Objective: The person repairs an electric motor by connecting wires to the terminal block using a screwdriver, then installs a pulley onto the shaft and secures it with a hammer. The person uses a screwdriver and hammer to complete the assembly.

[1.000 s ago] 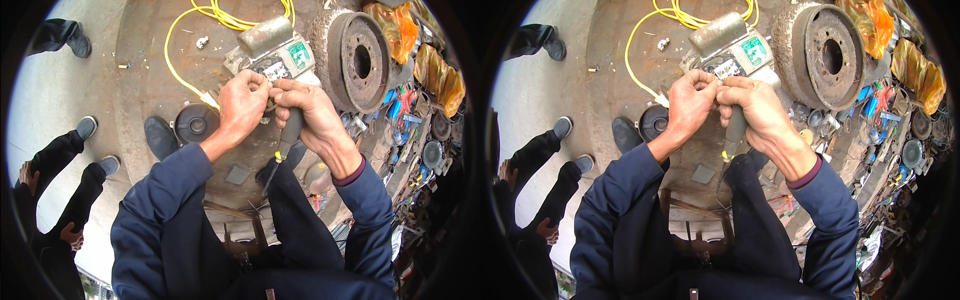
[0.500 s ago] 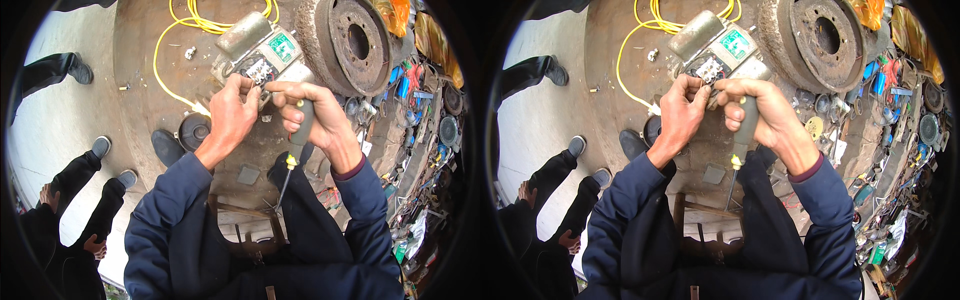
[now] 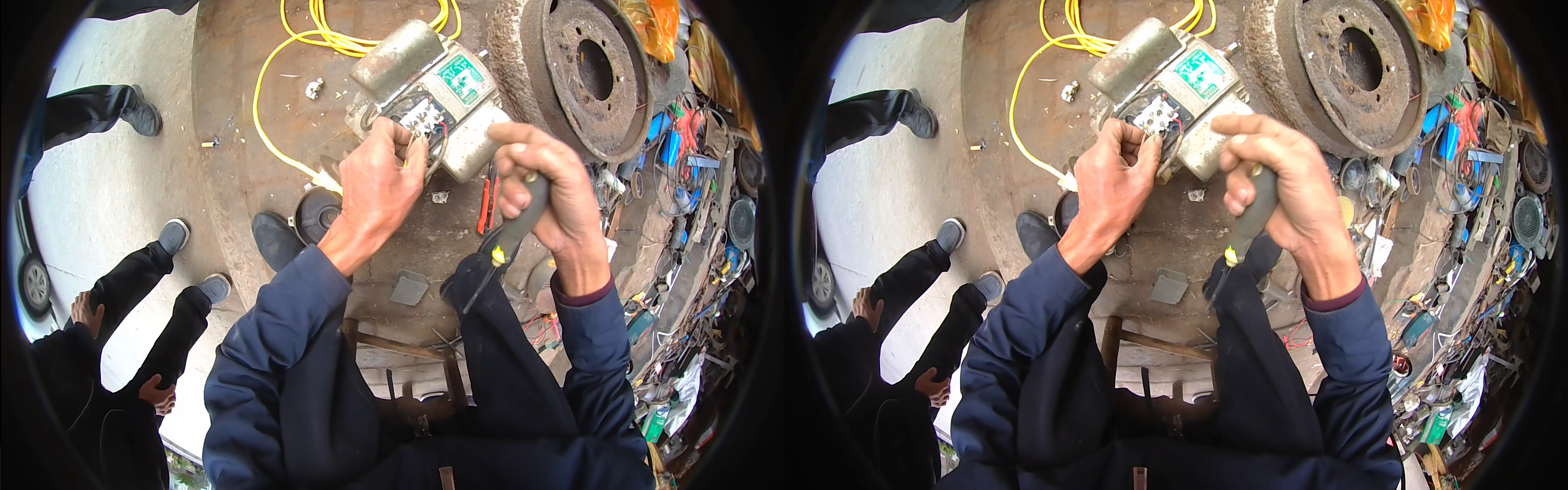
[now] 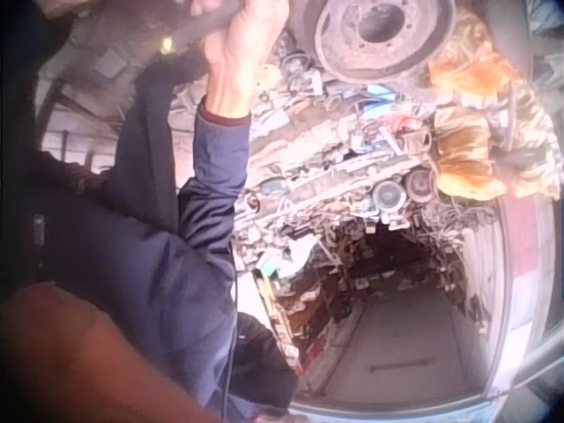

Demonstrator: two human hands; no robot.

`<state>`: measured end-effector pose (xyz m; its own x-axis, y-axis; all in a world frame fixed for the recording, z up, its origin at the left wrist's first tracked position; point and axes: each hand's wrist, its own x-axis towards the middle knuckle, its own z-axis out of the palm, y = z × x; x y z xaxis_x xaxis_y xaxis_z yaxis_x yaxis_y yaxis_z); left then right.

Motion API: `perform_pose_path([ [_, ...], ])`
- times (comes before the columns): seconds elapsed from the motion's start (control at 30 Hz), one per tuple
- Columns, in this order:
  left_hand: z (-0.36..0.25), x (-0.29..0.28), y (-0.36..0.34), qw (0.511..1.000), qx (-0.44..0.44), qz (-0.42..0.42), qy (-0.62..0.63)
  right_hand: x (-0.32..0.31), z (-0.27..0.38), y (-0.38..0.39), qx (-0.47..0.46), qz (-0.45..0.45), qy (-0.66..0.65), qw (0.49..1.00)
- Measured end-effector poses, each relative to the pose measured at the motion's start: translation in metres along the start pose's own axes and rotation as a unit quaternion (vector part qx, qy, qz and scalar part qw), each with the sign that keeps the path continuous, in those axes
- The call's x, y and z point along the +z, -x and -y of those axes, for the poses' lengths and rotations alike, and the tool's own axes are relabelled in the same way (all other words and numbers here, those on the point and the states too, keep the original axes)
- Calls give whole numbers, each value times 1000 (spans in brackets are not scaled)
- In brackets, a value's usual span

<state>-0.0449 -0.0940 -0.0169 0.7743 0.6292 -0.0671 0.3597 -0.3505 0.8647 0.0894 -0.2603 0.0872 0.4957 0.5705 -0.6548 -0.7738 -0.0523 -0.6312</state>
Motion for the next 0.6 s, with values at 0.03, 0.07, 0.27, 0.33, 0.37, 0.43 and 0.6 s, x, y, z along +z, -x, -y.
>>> perform_pose_path([
  [0.03, 1, -1, 0, 1000, 15, -1, -8, 1, 8, 3, -28, -21, 2, 999],
  [0.07, 2, -2, 0, 1000, 26, 0, -9, 3, 18, 5, -78, -28, -9, 997],
  [0.27, 1, -6, -2, 999, 46, 1, 2, 14, 75, 17, -377, 160, -37, 911],
  [0.33, 0, -7, -2, 999, 7, 18, 34, 22, 74, 10, -421, 195, 18, 886],
  [0.37, 0, -7, -2, 999, -5, 18, 45, 26, 69, 5, -434, 201, 37, 877],
  [0.43, 0, -7, -3, 998, -23, 16, 65, 34, 57, -5, -463, 213, 73, 857],
  [0.6, 2, -7, -3, 996, -43, 18, 80, 50, 41, -17, -467, 207, 133, 849],
])
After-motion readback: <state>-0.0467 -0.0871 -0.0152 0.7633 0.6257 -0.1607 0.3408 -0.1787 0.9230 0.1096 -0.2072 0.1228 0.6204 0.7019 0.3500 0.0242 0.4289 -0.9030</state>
